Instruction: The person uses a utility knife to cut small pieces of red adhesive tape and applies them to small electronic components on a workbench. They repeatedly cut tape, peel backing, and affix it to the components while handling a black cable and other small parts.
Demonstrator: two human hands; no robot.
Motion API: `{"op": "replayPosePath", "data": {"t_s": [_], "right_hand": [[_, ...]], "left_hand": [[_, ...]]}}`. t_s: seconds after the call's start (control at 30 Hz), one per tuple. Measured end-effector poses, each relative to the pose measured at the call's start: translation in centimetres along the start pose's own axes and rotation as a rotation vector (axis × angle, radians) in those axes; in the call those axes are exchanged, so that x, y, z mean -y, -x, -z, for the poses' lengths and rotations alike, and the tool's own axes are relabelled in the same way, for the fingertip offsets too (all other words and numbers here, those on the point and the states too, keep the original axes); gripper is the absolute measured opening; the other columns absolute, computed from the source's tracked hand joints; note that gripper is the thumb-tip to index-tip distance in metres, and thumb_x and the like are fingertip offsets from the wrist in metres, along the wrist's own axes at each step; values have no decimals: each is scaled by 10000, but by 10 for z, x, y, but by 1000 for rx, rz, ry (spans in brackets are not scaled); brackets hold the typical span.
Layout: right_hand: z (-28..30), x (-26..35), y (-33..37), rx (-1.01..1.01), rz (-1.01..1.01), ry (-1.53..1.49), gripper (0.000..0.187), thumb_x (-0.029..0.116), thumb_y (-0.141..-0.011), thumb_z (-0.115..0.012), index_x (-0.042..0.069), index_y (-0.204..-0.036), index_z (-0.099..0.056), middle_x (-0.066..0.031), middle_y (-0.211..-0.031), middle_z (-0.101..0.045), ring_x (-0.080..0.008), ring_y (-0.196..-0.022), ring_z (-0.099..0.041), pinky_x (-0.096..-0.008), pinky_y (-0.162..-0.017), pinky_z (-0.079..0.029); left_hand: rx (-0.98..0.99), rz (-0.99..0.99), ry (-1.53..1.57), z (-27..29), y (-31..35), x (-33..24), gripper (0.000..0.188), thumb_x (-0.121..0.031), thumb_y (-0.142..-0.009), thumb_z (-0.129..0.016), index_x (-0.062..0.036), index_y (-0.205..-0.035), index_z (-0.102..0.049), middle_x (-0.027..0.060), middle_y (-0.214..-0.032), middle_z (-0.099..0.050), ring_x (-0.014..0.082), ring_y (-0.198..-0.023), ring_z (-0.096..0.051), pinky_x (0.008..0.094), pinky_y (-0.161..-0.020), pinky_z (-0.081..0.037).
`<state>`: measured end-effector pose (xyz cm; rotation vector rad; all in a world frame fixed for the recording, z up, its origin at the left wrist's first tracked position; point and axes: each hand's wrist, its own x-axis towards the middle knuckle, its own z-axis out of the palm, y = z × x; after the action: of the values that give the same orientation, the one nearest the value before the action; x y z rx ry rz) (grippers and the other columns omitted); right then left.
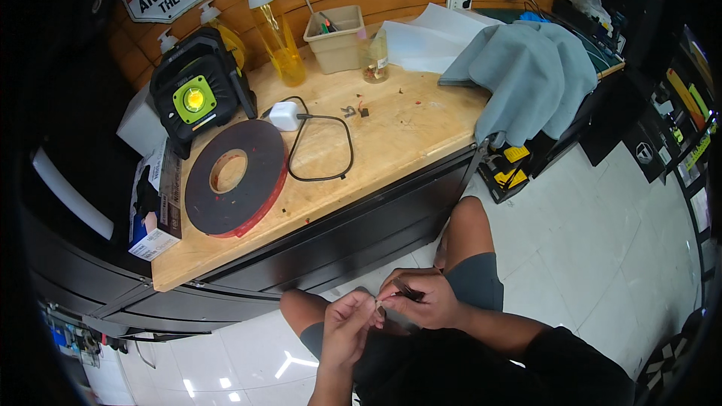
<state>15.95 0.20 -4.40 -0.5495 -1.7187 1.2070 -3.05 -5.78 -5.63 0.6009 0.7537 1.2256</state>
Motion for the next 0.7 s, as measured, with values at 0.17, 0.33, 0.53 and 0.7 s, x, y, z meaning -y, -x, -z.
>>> {"op": "replayPosePath", "data": {"t_s": [0.17, 0.33, 0.53, 0.7], "right_hand": [[-5, 0, 1, -11, -108, -34, 169, 126, -1008, -649, -20, -1086, -683, -56, -897, -685, -111, -737, -625, -266, -648, -484], [-10, -4, 7, -131, -166, -174, 199, 76, -984, -657, -11, -1159, -693, -53, -876, -684, -101, -808, -634, -274, -720, -505], [-17, 10, 9, -206, -331, -284, 146, 104, -1041, -594, -4, -1090, -680, -1, -782, -640, -9, -566, -494, -188, -484, -358], [-15, 7, 14, -167, -285, -275, 156, 77, -1038, -591, -42, -1113, -657, -55, -805, -628, -44, -532, -503, -198, -465, -388]], "left_hand": [[-34, 6, 115, -2, 6, 3, 168, -147, -1013, -621, 5, -944, -639, 71, -814, -660, 136, -730, -627, 258, -689, -503], [-81, -24, 159, -20, 1, 1, 188, -187, -1037, -600, -15, -965, -624, 70, -820, -658, 134, -715, -619, 262, -686, -501], [-183, -279, -54, -30, 11, -3, 182, -163, -1047, -598, 3, -984, -638, 66, -821, -677, 114, -714, -625, 250, -693, -509], [-224, -326, -145, -31, 12, 4, 168, -154, -1033, -626, 9, -995, -644, 54, -821, -679, 95, -711, -622, 235, -688, -507]]}}
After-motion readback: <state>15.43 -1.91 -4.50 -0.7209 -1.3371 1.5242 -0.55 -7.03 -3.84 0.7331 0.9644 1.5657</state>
